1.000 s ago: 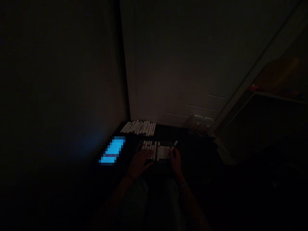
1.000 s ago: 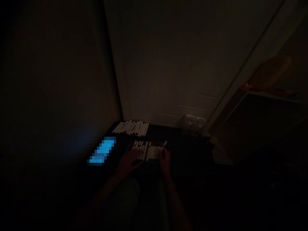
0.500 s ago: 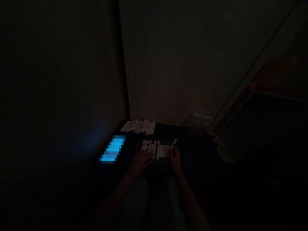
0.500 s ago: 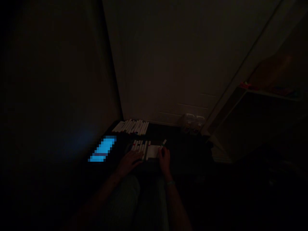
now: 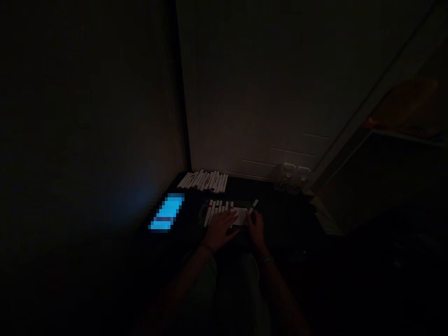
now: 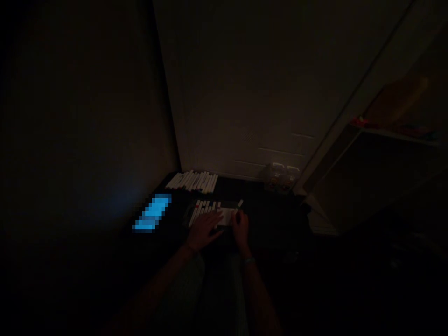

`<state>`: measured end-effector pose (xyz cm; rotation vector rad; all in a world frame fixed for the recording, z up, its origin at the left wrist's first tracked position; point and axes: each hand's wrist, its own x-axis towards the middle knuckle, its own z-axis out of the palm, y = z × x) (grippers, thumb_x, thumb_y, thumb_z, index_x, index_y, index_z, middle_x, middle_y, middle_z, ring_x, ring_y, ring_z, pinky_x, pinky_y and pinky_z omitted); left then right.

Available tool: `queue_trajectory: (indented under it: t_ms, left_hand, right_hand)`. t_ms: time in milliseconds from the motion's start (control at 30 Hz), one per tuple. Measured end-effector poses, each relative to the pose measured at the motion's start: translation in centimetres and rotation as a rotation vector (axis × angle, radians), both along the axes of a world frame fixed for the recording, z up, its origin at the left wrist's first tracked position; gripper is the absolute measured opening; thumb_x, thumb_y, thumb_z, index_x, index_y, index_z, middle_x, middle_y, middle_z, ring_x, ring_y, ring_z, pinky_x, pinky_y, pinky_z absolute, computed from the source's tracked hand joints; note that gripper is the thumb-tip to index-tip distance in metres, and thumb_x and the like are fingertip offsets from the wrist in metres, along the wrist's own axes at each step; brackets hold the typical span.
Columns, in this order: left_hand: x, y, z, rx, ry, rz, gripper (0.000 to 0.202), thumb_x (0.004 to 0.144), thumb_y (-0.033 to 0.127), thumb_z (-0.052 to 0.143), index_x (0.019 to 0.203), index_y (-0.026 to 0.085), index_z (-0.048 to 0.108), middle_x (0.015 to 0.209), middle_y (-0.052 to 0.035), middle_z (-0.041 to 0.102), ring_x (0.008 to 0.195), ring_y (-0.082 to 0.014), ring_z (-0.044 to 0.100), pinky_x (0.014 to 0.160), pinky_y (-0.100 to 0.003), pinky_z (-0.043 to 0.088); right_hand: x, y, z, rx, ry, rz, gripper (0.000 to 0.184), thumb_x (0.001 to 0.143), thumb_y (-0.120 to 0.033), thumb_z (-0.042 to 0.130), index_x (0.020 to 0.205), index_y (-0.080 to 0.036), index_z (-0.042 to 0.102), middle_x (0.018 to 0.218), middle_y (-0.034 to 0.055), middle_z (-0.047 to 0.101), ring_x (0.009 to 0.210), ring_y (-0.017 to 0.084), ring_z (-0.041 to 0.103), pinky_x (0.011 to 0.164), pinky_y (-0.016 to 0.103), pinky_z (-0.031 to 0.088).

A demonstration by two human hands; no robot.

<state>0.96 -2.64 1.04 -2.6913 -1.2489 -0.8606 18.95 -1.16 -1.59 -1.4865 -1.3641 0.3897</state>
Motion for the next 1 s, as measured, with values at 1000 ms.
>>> queue_trajectory:
  t_ms: [1000]
  left_hand:
    - [0.0, 0.5, -1.5, -0.076, -0.017, 0.089, 0.061, 0.085, 0.05, 0.038, 0.138, 0.022, 0.023, 0.142, -0.005, 0.032, 0.131, -0.021, 0.027, 0.106, -0.041, 0.026]
  right_hand:
    - [-0.3, 2.7, 2.6, -0.287, -0.292, 0.304, 0.038, 0.077, -0.051, 0.049, 0.106, -0.027, 0.057, 0.1, 0.0024, 0.061, 0.1, 0.021, 0.05, 0.091, 0.038, 0.026]
